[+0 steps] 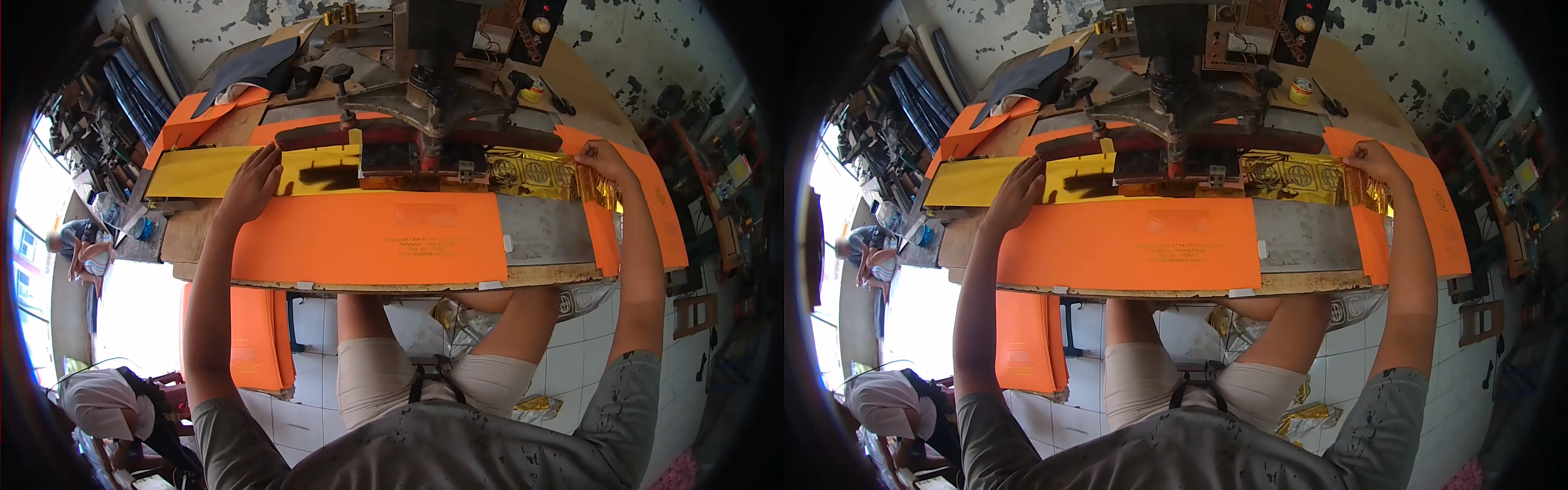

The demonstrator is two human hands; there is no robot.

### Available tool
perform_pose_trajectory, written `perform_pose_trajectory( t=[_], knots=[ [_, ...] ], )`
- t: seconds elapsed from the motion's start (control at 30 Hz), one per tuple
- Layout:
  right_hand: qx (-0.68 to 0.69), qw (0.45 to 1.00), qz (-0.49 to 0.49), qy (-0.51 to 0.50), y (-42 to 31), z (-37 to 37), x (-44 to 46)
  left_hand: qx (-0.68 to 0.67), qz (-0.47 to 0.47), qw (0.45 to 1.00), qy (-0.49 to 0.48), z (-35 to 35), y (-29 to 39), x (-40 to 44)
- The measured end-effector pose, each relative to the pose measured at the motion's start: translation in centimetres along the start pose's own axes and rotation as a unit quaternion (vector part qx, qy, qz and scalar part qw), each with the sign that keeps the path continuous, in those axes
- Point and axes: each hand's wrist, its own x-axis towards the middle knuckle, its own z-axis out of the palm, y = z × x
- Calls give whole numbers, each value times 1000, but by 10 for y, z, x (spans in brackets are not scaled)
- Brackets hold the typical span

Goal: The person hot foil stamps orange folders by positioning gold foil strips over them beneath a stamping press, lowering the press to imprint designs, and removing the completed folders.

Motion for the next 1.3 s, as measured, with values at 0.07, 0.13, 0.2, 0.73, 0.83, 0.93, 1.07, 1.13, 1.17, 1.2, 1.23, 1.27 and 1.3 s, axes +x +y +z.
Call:
perform_pose_trajectory(
  t=[0.07, 0.13, 0.2, 0.73, 0.83, 0.93, 1.07, 1.13, 1.17, 1.2, 1.23, 1.27, 1.3],
  knots=[
    [-9, 1000, -26, 2, 9, 1, 6, 0, -4, 1000, -13, -2, 1, 1],
    [-9, 1000, -22, -2, 10, 1, 9, 10, -9, 999, -32, -2, 2, 2],
    [-2, 1000, 13, -12, -1, -2, 2, 2, -5, 1000, -22, 3, 0, 3],
    [0, 997, -53, 62, 19, 7, 4, -83, -27, 996, -13, -1, 0, -2],
    [-11, 987, -76, 138, 7, 7, -15, -99, -45, 994, 18, -23, 9, -21],
    [-93, 953, -87, 274, -38, 7, -56, -125, -59, 987, 76, -42, 21, -58],
    [-220, 890, -138, 375, -128, 43, -139, -157, -77, 971, 163, -49, 60, -127],
    [-116, 920, -185, 325, -141, 80, -163, -197, -98, 952, 214, -32, 87, -165],
    [-97, 928, -181, 311, -142, 102, -169, -203, -78, 945, 246, -16, 101, -183],
    [-79, 935, -177, 297, -141, 121, -172, -241, -81, 933, 254, 2, 112, -199],
    [-76, 940, -171, 286, -141, 131, -173, -282, -91, 919, 260, 19, 131, -211],
    [-73, 944, -166, 276, -141, 138, -175, -307, -95, 911, 257, 38, 150, -221],
    [-71, 948, -162, 266, -142, 142, -176, -305, -102, 922, 215, 55, 165, -228]
  ],
)
